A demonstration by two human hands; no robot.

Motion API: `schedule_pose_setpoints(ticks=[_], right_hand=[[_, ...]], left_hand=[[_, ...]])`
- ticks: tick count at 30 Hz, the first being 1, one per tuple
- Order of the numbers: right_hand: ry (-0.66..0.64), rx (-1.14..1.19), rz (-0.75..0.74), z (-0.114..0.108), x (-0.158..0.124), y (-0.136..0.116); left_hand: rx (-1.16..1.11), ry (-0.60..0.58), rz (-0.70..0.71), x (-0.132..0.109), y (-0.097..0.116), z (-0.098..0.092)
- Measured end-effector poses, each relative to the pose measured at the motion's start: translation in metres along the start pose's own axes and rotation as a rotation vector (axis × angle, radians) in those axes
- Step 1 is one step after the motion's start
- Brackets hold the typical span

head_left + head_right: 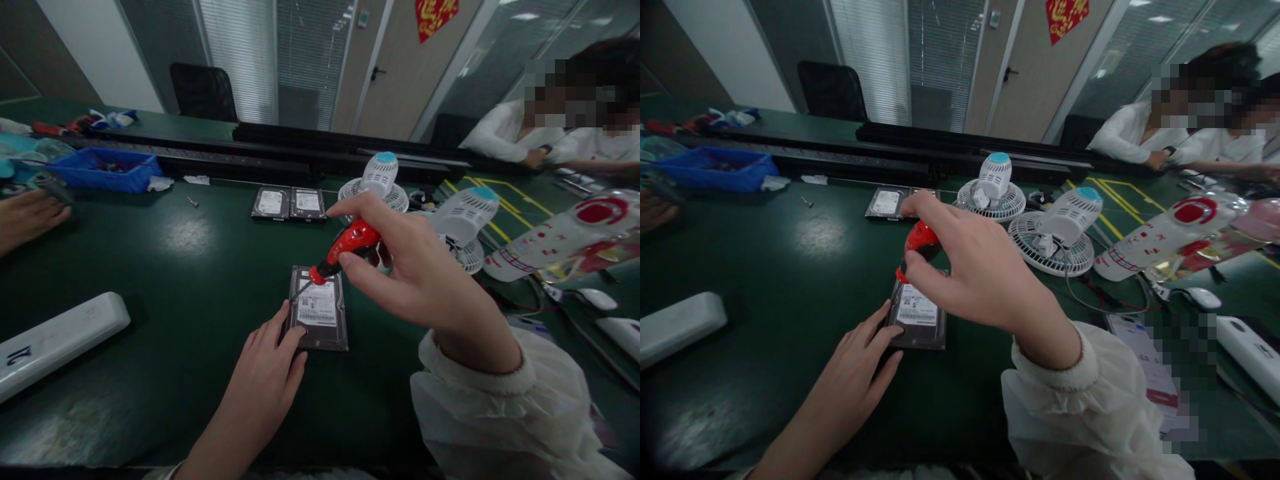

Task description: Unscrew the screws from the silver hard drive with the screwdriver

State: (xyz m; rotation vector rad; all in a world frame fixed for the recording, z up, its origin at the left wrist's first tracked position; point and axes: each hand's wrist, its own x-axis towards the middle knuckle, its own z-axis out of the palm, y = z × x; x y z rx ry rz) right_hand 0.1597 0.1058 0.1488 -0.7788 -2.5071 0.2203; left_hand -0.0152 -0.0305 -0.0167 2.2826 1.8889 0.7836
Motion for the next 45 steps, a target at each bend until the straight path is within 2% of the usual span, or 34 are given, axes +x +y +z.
schedule_pose_setpoints(ticks=[5,15,21,27,33,39,45], right_hand=[[0.025,-0.001,0.079,0.002,0.001,0.001],[-0.003,0.0,-0.007,0.0,0.0,0.003],[0.0,-0.015,0.069,0.001,0.001,0.005],[-0.01,-0.011,0.02,0.001,0.003,0.006],[-0.003,-0.021,0.07,0.002,0.003,0.011],[-0.03,-0.009,0.012,0.0,0.002,0.01],[-0.013,-0.032,0.069,0.0,0.004,0.011]], left_hand=[[0.002,0.005,0.002,0.0,-0.001,0.001],[-0.001,0.013,0.014,-0.001,-0.001,0.0],[0.015,-0.015,-0.017,-0.002,0.0,0.002],[0.015,-0.001,-0.002,-0.002,-0.001,0.003],[0.024,0.002,0.001,-0.004,-0.004,0.007],[0.04,0.022,0.027,-0.004,-0.004,0.007],[0.032,0.005,0.015,-0.005,-0.005,0.009]])
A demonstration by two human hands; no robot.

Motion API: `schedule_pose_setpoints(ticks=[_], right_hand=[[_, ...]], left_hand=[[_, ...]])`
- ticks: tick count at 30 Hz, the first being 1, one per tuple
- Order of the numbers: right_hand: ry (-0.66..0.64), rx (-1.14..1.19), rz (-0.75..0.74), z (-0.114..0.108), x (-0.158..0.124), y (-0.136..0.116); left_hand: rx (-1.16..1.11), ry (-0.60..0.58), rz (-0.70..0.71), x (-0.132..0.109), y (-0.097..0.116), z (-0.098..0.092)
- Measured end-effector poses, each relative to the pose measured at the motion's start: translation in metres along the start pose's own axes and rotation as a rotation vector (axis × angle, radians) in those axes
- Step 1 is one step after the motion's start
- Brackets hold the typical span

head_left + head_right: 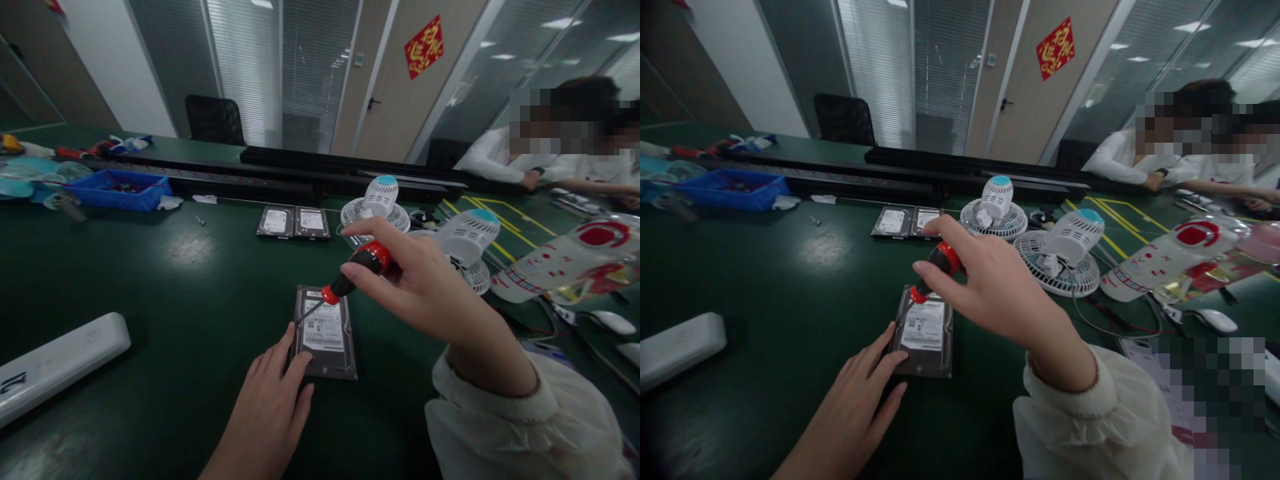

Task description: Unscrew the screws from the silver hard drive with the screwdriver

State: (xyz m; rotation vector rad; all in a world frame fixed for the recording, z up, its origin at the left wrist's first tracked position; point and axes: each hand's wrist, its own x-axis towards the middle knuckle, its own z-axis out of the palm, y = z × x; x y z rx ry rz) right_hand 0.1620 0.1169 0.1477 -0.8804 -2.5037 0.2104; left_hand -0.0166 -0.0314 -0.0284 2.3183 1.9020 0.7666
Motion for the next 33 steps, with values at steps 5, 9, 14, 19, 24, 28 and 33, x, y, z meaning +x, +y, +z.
schedule_pose_setpoints(ticks=[5,9,14,19,24,28,33], right_hand=[[-0.019,0.029,-0.057,-0.0001,-0.0027,0.0034],[-0.02,0.01,-0.023,-0.0001,-0.0023,0.0038],[-0.019,0.002,0.006,0.0002,-0.0007,0.0035],[-0.032,0.025,-0.014,-0.0017,-0.0025,0.0034],[-0.046,0.034,-0.036,-0.0027,-0.0027,0.0035],[0.001,0.006,-0.024,-0.0013,0.0003,0.0046],[0.003,0.012,-0.012,-0.0014,0.0,0.0052]], left_hand=[[-0.002,-0.007,0.008,0.0007,0.0002,-0.0011],[-0.001,-0.008,0.012,0.0012,-0.0002,-0.0016],[0.009,0.007,0.023,-0.0006,-0.0015,0.0004],[0.004,0.015,0.022,-0.0011,-0.0019,0.0006],[0.002,0.007,0.017,0.0002,-0.0006,-0.0005],[-0.002,-0.017,0.014,-0.0003,-0.0006,-0.0001],[-0.019,-0.03,0.002,-0.0016,-0.0015,-0.0002]])
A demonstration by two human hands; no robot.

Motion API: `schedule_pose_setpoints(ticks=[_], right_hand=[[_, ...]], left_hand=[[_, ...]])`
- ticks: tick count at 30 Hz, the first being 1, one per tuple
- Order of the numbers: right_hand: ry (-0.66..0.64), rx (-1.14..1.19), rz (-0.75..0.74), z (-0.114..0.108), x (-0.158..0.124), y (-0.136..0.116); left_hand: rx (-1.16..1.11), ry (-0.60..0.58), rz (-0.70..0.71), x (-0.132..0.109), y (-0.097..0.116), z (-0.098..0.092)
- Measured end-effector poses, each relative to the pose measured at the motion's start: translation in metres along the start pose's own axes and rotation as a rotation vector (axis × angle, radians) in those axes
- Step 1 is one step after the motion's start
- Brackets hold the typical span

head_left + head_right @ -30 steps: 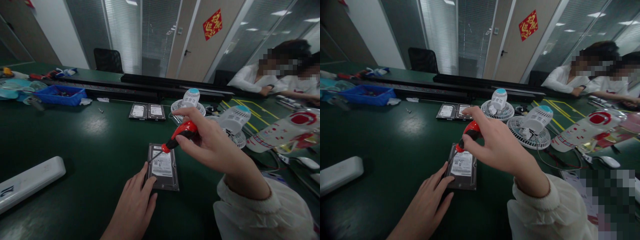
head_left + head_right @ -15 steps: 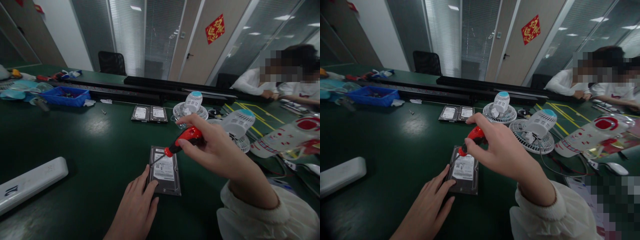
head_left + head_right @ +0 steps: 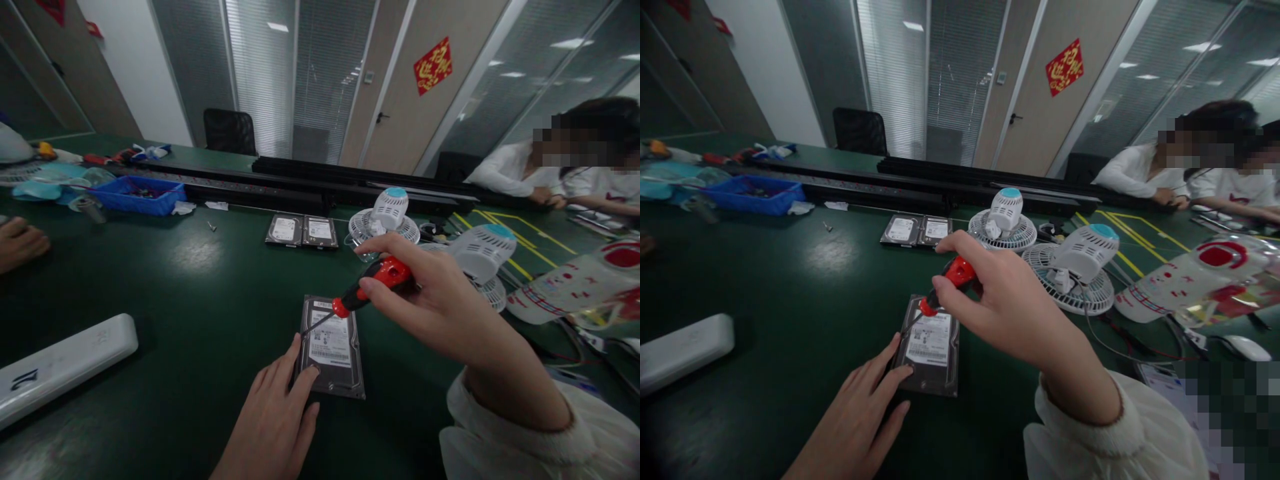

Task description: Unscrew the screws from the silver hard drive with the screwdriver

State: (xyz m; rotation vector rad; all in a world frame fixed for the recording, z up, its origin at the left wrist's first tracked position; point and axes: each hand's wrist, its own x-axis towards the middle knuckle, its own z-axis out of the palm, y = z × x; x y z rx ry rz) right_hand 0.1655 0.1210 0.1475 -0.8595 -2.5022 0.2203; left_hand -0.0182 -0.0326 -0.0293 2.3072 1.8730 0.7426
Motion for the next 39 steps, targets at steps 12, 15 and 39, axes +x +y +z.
schedule_pose_setpoints(ticks=[12,15,39], right_hand=[[0.002,-0.047,-0.006,-0.0005,-0.0013,-0.0011],[-0.003,-0.06,-0.02,-0.0017,-0.003,-0.001],[0.03,0.02,-0.053,0.0008,-0.0045,-0.0042]], left_hand=[[0.009,-0.017,0.001,0.0002,-0.0023,0.0013],[0.005,-0.02,0.006,0.0,-0.001,-0.0002],[0.019,0.024,0.006,-0.0009,-0.0001,0.0032]])
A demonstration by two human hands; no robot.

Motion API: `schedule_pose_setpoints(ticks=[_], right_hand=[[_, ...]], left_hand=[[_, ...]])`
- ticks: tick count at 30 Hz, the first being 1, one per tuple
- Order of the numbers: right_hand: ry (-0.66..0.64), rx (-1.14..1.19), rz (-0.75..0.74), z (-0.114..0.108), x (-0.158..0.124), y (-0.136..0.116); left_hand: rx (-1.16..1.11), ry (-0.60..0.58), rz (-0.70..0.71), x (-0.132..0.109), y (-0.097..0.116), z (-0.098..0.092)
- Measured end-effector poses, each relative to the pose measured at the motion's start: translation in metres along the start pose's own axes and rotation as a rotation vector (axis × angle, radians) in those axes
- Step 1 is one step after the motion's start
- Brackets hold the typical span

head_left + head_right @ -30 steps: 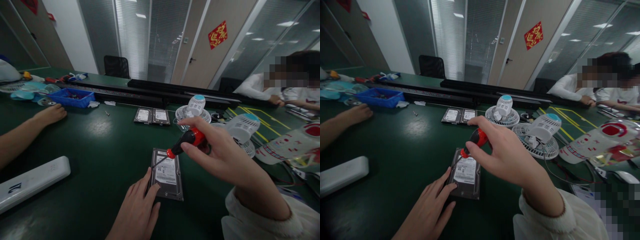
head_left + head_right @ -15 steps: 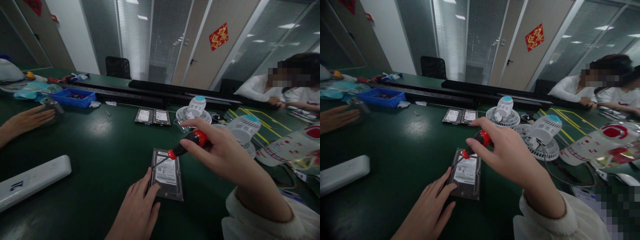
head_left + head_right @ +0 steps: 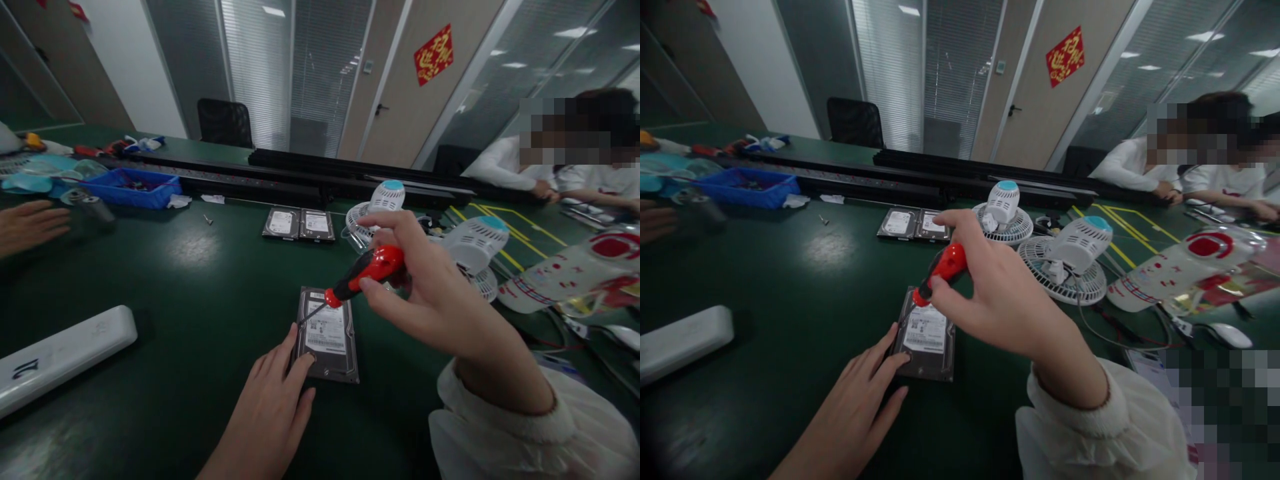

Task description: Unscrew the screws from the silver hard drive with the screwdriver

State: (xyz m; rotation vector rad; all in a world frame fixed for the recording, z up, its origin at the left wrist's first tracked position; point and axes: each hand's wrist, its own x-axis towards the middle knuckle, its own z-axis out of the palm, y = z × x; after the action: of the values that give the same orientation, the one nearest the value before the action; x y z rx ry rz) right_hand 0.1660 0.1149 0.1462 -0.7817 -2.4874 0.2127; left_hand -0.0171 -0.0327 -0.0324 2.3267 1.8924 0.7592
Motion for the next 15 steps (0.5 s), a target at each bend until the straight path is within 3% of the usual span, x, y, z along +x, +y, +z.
schedule_pose_setpoints(ticks=[8,15], right_hand=[[0.077,0.008,0.067,0.012,0.003,-0.005],[0.092,0.073,0.006,0.019,0.002,-0.012]], left_hand=[[-0.003,0.011,0.014,0.002,0.005,-0.009],[0.01,-0.01,0.032,0.003,0.003,-0.013]])
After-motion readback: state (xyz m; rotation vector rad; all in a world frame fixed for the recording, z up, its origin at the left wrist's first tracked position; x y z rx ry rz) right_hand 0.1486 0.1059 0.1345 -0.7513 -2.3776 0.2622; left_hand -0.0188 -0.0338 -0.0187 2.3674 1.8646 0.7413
